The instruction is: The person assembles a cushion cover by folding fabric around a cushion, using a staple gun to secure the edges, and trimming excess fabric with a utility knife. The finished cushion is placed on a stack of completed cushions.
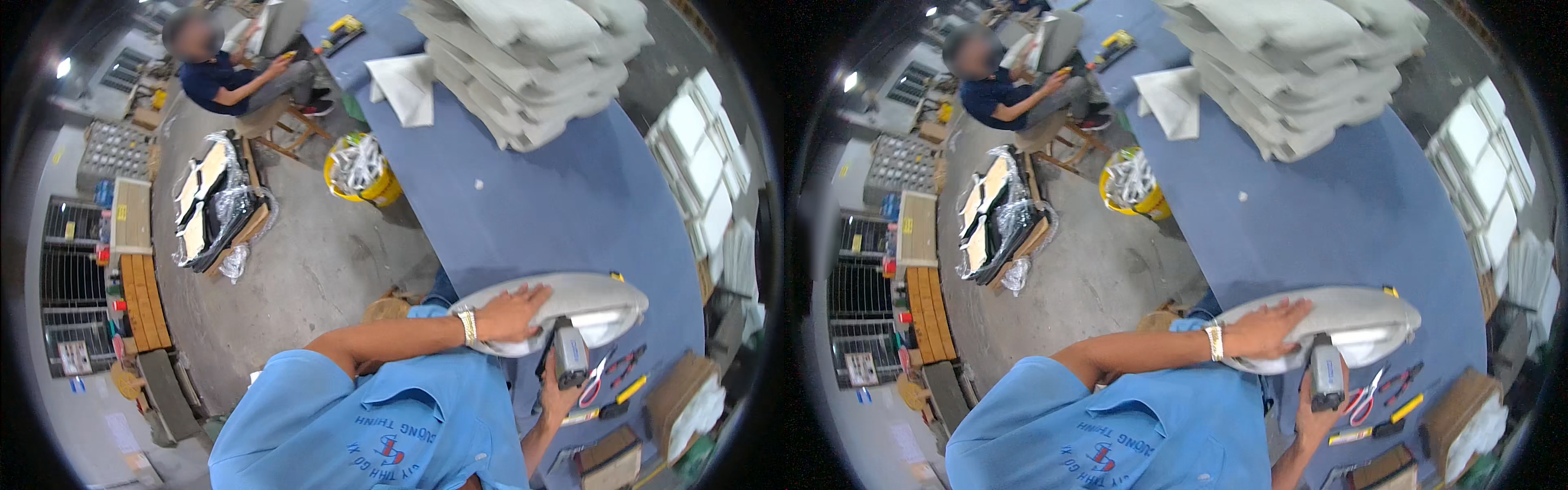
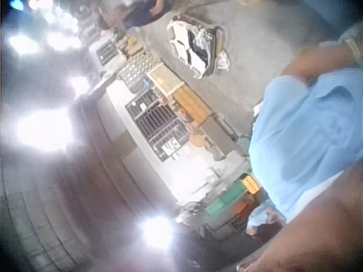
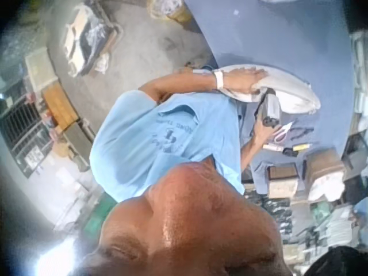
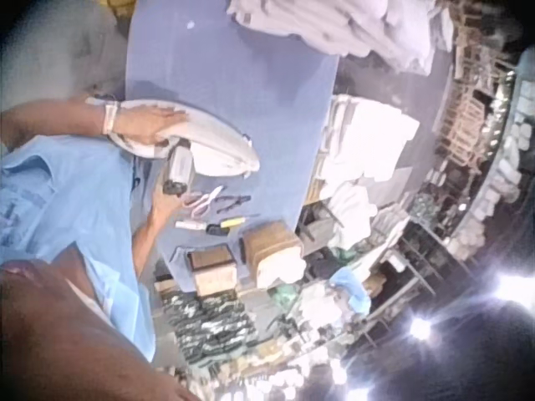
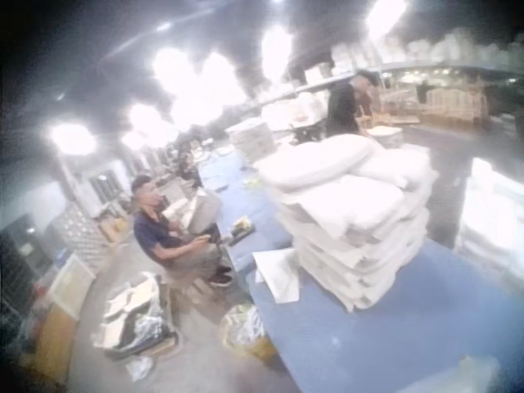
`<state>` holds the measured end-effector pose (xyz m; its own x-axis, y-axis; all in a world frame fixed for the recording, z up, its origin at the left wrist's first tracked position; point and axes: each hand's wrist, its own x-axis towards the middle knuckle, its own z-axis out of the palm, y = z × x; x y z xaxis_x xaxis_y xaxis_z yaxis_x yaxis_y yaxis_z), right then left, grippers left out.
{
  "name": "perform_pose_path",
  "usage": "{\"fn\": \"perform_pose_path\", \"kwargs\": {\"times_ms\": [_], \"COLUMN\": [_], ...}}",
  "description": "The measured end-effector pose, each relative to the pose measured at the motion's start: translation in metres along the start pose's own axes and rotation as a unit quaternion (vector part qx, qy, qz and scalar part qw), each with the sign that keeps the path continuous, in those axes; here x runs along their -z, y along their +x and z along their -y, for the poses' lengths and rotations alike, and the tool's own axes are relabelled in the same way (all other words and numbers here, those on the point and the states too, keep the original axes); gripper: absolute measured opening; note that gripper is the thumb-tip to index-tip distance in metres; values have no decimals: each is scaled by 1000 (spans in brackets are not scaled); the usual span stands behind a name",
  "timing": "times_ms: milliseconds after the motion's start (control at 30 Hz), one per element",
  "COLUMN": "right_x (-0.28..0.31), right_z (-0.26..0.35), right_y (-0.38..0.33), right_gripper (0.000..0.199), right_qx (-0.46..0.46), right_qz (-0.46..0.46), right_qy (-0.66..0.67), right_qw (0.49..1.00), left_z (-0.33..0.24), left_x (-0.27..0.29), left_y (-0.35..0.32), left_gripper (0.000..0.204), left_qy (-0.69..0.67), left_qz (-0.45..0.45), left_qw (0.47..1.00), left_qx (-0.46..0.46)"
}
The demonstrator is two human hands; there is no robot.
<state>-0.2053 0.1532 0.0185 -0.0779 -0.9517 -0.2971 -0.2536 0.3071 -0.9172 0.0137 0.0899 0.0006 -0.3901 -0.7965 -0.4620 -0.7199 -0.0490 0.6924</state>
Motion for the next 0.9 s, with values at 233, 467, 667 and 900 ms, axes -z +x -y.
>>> {"fn": "perform_pose_path", "kwargs": {"times_ms": [233, 467, 667, 900], "right_x": [2, -1, 0, -5], "right_z": [19, 31, 35, 27], "right_y": [3, -9, -6, -5], "right_gripper": [65, 56, 57, 59], "right_qx": [122, 86, 55, 74], "right_qz": [46, 46, 80, 58], "right_qy": [-75, -122, -141, -126], "right_qw": [989, 988, 985, 988], "left_z": [-4, -7, -8, 1], "left_x": [-7, -7, -12, -19], "left_y": [1, -4, -9, -5], "left_gripper": [88, 89, 90, 95], "left_qy": [34, 44, 39, 41], "left_qz": [-57, -62, -74, -104], "left_qw": [998, 997, 996, 992], "left_qx": [-5, -32, -22, -52]}}
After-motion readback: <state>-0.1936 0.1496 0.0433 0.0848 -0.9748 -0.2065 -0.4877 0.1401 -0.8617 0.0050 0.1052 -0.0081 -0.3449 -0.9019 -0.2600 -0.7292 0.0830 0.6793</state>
